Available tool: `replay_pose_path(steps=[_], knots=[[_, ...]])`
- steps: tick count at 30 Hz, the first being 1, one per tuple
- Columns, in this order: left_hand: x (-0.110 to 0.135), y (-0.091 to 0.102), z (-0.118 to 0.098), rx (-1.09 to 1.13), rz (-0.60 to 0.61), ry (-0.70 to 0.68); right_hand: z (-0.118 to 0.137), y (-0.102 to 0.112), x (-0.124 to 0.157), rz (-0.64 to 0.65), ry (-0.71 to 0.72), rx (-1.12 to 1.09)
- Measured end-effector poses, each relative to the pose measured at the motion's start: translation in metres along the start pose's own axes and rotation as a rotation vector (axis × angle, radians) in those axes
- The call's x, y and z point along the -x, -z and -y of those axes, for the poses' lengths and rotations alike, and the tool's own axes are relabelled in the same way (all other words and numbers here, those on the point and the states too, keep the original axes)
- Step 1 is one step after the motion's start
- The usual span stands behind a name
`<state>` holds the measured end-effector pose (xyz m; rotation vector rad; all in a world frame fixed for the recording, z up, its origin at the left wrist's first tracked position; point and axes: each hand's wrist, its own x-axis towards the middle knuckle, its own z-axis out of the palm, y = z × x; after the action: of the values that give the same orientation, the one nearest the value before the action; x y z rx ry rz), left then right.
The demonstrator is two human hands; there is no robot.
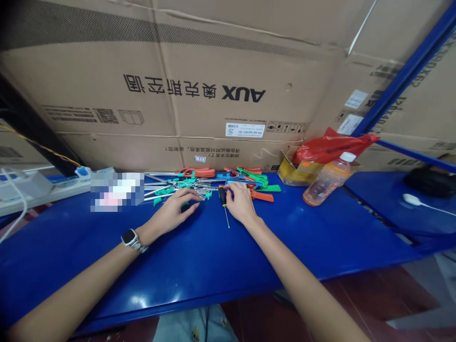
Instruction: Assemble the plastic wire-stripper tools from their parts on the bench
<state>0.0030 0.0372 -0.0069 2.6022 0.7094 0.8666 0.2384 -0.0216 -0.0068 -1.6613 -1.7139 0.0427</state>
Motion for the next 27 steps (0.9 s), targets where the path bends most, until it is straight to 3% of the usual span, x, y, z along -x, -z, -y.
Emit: replay_pose_path(steps=[7,12,19,27], knots=[[-0.072,-0.028,-0.026,-0.183,0.081,-0.025,-0.026,0.026,0.003,-0.054,-0.146,0.148],[-0.112,-0.056,-0.036,-0.234,0.198,0.016,-0.035,0.039,0.016,0.039,-0.203,0.258],[-0.118,-0.072,-0.053,-0.306,0.314,0.002,-0.053,0.044,0.017,0.103,-0.124,0.269],[-0.12,-0.072,-0.049,-0.399,0.339,0.01,-0.06,0.039,0.019,0.042,-0.048,0.072]])
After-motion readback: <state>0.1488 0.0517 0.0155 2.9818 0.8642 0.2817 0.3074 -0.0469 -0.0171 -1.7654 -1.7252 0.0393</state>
